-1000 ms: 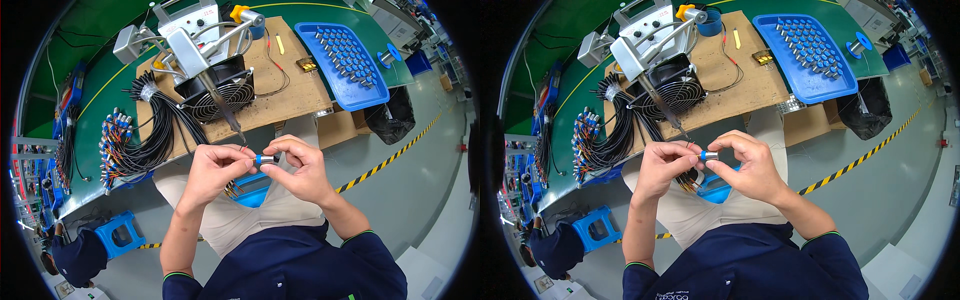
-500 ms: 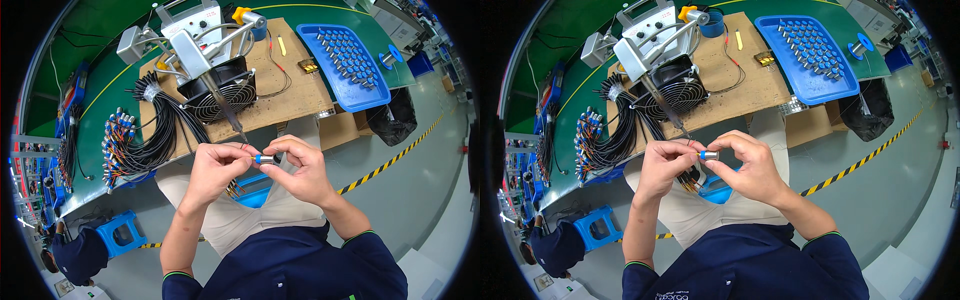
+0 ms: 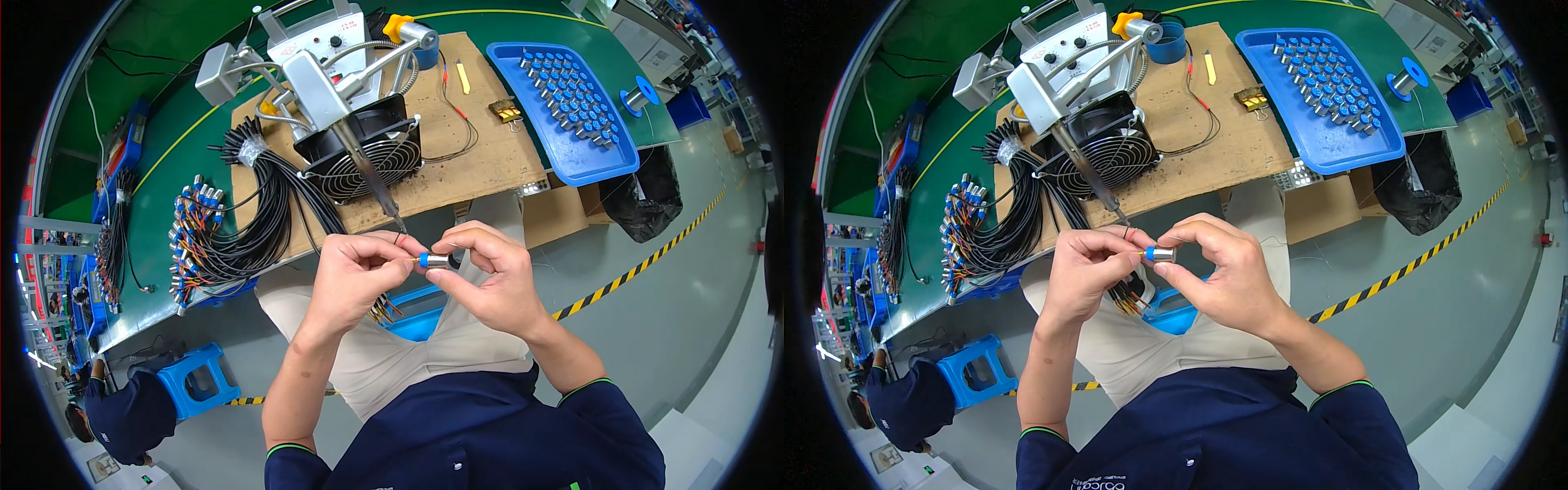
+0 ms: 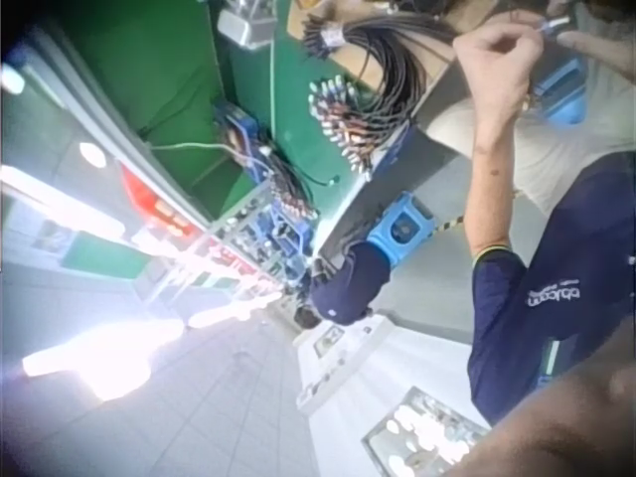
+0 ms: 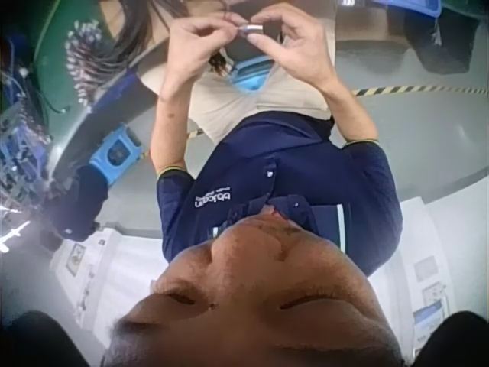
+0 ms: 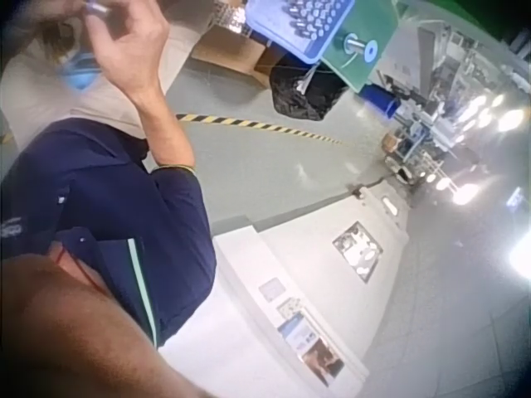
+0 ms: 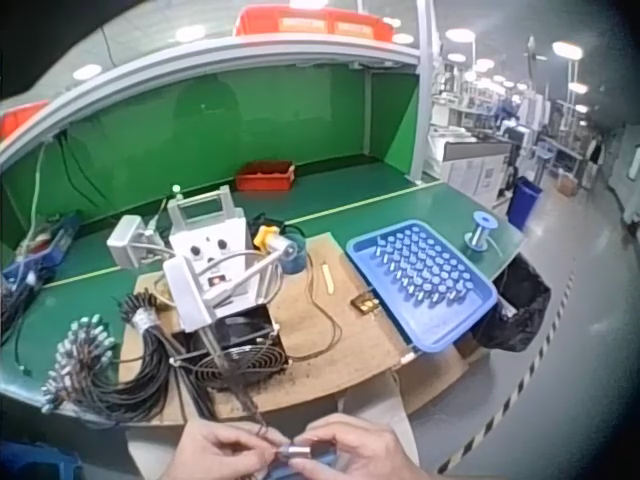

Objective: The person assembles an electronic component by hand, inserting wire ends from a wiring harness into a connector housing.

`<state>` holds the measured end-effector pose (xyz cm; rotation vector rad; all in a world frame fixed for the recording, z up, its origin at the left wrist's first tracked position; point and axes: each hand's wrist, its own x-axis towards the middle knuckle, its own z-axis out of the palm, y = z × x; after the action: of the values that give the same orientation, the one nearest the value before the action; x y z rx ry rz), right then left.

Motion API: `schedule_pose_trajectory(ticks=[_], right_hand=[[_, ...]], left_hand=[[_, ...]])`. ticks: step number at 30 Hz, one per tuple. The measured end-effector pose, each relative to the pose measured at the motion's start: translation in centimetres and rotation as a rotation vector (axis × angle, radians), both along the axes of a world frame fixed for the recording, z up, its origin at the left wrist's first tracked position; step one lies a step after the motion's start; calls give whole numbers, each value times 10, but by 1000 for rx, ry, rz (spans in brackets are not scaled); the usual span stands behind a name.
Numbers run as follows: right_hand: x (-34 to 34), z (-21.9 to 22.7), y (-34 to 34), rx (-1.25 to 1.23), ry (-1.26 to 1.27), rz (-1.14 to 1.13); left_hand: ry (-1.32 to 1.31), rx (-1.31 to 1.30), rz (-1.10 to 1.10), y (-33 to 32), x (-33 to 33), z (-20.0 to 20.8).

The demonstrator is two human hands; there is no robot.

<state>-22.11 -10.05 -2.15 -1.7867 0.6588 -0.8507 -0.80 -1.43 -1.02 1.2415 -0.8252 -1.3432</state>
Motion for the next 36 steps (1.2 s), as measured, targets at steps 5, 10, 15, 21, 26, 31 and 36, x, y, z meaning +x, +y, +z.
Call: schedule_pose_trajectory(ticks=[5, 10, 15, 21, 26, 31, 36], right_hand=[[0, -1, -1, 8, 5, 4], [0, 1, -2, 15, 12, 10], [-3, -15, -3, 278, -165, -42], [-2, -13, -14, 130, -101, -55], [2, -10, -8, 369, -156, -105], [1, -11, -6, 260, -140, -166], [1, -1, -5, 317, -95, -158]], left_hand=[[-22, -8, -2, -1, 0, 0], [-26, -3, 5, -1, 2, -1], [-8, 10, 26, -4, 0, 1], [-36, 15, 59, -6, -1, 0], [-31, -12, 81, -7, -1, -3], [-20, -17, 103, -8, -1, 1], [-27, -25, 130, -9, 0, 1]])
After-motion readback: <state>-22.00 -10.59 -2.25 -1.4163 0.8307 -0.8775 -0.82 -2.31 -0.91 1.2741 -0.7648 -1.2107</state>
